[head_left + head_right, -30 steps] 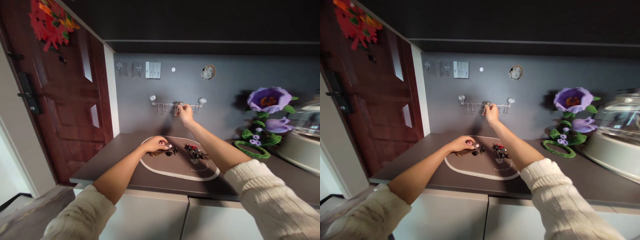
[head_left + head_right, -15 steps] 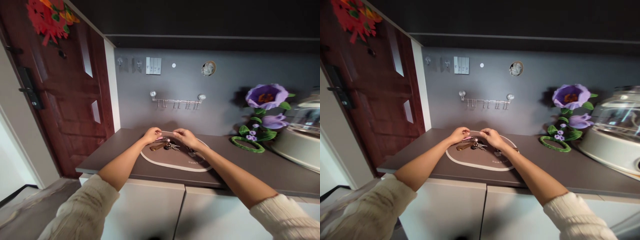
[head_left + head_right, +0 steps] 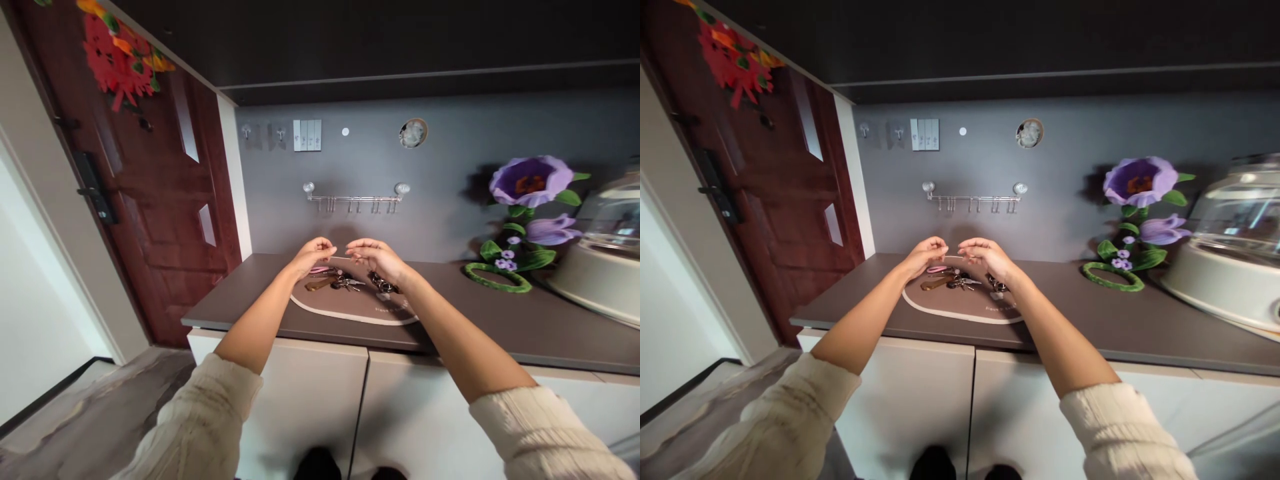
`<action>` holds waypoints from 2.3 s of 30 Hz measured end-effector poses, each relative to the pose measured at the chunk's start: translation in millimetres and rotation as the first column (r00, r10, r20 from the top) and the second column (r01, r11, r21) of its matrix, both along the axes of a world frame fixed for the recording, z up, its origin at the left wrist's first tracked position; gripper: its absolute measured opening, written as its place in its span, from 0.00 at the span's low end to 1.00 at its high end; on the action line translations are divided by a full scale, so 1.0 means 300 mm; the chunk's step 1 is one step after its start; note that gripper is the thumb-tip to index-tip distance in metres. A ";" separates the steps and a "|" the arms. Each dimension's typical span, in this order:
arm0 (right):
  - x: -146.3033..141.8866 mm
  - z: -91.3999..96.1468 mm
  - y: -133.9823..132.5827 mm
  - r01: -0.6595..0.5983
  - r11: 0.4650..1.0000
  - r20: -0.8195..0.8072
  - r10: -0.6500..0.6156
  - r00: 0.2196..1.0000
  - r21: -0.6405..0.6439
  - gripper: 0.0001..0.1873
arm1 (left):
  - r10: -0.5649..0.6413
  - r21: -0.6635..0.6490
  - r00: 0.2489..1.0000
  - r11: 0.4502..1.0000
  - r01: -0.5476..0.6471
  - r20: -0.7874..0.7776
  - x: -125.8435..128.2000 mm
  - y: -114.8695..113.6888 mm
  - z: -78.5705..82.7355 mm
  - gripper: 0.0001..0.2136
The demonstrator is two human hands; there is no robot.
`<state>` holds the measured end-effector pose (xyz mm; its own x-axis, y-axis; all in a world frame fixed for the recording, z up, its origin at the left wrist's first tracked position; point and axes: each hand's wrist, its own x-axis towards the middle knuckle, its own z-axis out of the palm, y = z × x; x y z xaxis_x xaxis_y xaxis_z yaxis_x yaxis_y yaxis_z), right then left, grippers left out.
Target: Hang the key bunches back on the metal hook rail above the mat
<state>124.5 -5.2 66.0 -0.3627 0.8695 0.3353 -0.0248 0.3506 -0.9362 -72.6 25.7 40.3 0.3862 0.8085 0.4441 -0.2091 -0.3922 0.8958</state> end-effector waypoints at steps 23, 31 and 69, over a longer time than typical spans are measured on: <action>0.042 -0.157 -0.033 -0.144 0.932 -0.013 0.148 0.989 -0.333 0.35 | -0.161 -0.401 0.983 0.909 0.112 -0.089 -0.056 -0.052 -0.086 0.30; 0.038 -0.149 -0.043 -0.117 0.939 -0.019 0.117 0.993 -0.322 0.35 | -0.145 -0.381 0.989 0.916 0.123 -0.030 -0.057 -0.046 -0.079 0.30; -0.086 -0.175 0.182 0.322 0.755 0.449 -0.616 0.647 0.571 0.06 | 0.523 0.596 0.559 0.800 -0.063 -0.643 -0.023 0.132 -0.129 0.12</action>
